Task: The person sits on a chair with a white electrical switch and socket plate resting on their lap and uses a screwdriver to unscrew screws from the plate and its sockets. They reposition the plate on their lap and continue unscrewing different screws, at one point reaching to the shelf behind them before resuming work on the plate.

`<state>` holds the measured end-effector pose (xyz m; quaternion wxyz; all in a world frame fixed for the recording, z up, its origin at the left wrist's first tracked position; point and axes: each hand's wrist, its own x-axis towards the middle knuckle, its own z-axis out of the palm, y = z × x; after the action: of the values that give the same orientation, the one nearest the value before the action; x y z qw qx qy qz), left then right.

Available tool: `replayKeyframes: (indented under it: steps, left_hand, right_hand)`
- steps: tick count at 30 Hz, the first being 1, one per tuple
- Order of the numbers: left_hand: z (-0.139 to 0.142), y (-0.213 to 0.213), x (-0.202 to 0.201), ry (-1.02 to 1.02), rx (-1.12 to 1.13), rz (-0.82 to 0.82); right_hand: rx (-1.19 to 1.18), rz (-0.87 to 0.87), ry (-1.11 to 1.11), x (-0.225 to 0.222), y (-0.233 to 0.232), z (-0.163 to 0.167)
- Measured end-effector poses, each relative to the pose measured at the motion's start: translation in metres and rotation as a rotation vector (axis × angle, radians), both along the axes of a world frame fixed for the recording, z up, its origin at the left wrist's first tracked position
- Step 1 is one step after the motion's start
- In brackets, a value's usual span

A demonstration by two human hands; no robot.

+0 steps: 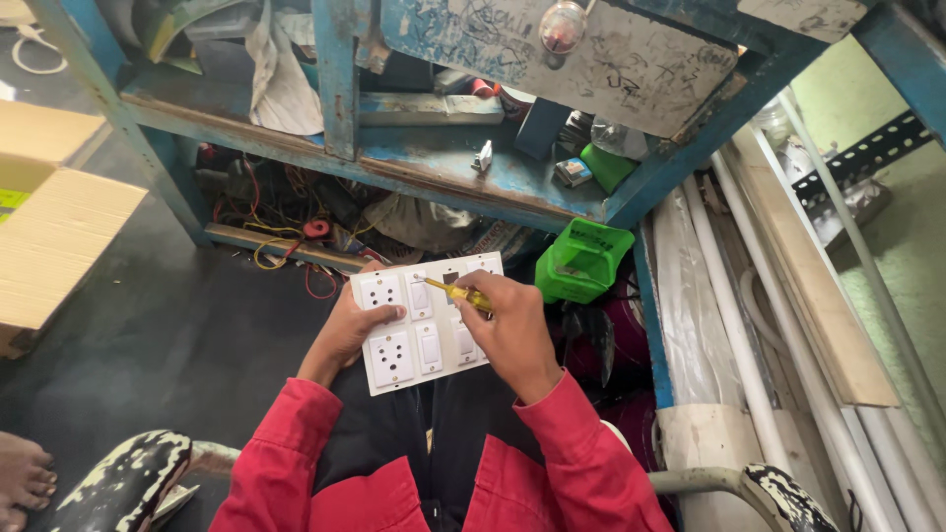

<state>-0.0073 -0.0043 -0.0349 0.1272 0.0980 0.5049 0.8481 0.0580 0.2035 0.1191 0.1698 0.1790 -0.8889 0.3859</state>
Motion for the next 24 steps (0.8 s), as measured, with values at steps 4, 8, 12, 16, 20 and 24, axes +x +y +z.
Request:
replayKeyframes:
  steps: [4,8,12,16,20,24]
  left_hand:
    - [0.003,-0.001,0.002,0.017,-0.013,0.0]
    - [0.008,-0.001,0.004,0.032,-0.016,-0.008]
    - [0.01,-0.001,0.005,0.01,-0.015,-0.011]
    - [0.01,-0.002,0.004,0.052,-0.036,-0.003]
    - [0.009,-0.002,0.005,0.083,-0.063,0.002]
    - [0.01,-0.002,0.005,0.123,-0.123,0.007]
  right_hand:
    - [0.046,-0.02,-0.004,-0.001,-0.005,0.005]
    - [0.024,-0.011,0.008,0.0,-0.007,0.006]
    - [0.009,-0.041,-0.059,-0.001,-0.008,0.008]
    - [-0.007,-0.087,-0.078,0.0,-0.011,0.01]
    - [0.086,-0.173,-0.104,0.001,-0.02,0.013]
    - [0.216,-0.225,-0.043,-0.005,-0.032,0.017]
